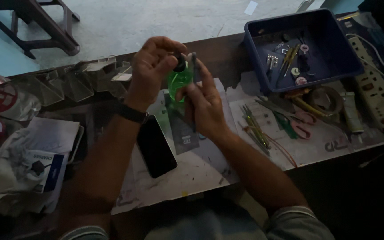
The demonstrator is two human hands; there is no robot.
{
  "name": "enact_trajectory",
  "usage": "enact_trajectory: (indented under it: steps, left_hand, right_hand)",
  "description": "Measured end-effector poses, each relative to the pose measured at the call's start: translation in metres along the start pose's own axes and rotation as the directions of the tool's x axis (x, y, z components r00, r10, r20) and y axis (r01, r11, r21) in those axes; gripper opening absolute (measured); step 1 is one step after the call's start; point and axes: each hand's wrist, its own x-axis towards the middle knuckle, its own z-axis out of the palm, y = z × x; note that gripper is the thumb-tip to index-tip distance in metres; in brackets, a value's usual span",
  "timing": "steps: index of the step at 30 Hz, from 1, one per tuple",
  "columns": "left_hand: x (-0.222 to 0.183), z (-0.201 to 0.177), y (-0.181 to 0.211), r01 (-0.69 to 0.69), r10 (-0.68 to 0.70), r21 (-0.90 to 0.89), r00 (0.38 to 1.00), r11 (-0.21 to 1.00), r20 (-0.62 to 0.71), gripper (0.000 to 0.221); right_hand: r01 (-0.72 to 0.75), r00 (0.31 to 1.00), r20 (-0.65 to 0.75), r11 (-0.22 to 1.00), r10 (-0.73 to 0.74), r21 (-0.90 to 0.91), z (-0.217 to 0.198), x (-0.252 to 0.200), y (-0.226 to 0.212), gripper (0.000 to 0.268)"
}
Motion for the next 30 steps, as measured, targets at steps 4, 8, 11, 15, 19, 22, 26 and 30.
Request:
enact_trajectory:
  steps: [4, 8, 11, 15, 19, 22, 26, 30]
  left_hand:
    - [-0.001, 0.001, -0.008, -0.011, 0.013, 0.071, 1.000, 0.997, -0.020, 0.025]
    - [0.001, 0.002, -0.015, -0.048, 0.052, 0.146, 0.998, 0.988, -0.023, 0.024]
    - [0.001, 0.002, -0.017, -0.062, 0.066, 0.137, 0.997, 0.989, -0.030, 0.022]
    - [-0.001, 0.003, -0.016, -0.030, 0.039, 0.176, 0.998, 0.984, -0.051, 0.016]
    - [-0.001, 0.003, -0.009, -0.021, 0.018, 0.172, 1.000, 0.985, 0.014, 0.015]
    - [-0.003, 0.004, -0.005, 0.003, -0.005, 0.228, 1.000, 0.974, 0.007, 0.020]
    - [-0.003, 0.005, -0.003, 0.060, -0.056, 0.082, 0.997, 0.995, -0.047, 0.027]
    - [0.001, 0.006, -0.007, 0.057, -0.080, -0.208, 0.991, 0.977, -0.106, 0.028]
  right_hand:
    - [-0.118, 0.993, 0.023, 0.933, 0.117, 0.341, -0.006, 0.002, -0.002, 0.056]
    - [-0.230, 0.970, 0.201, 0.775, 0.135, 0.588, -0.019, 0.005, -0.009, 0.051]
    - [-0.252, 0.960, 0.258, 0.754, 0.112, 0.607, -0.020, 0.004, -0.010, 0.052]
    - [-0.208, 0.964, 0.252, 0.825, 0.083, 0.525, -0.017, 0.000, -0.004, 0.054]
    - [-0.205, 0.967, 0.238, 0.832, 0.091, 0.516, -0.015, -0.003, -0.005, 0.053]
    - [-0.200, 0.973, 0.199, 0.851, 0.115, 0.485, -0.013, -0.004, -0.006, 0.054]
    - [-0.169, 0.982, 0.155, 0.886, 0.112, 0.431, -0.009, -0.005, -0.005, 0.056]
    - [-0.178, 0.981, 0.145, 0.893, 0.129, 0.413, -0.009, -0.006, -0.005, 0.060]
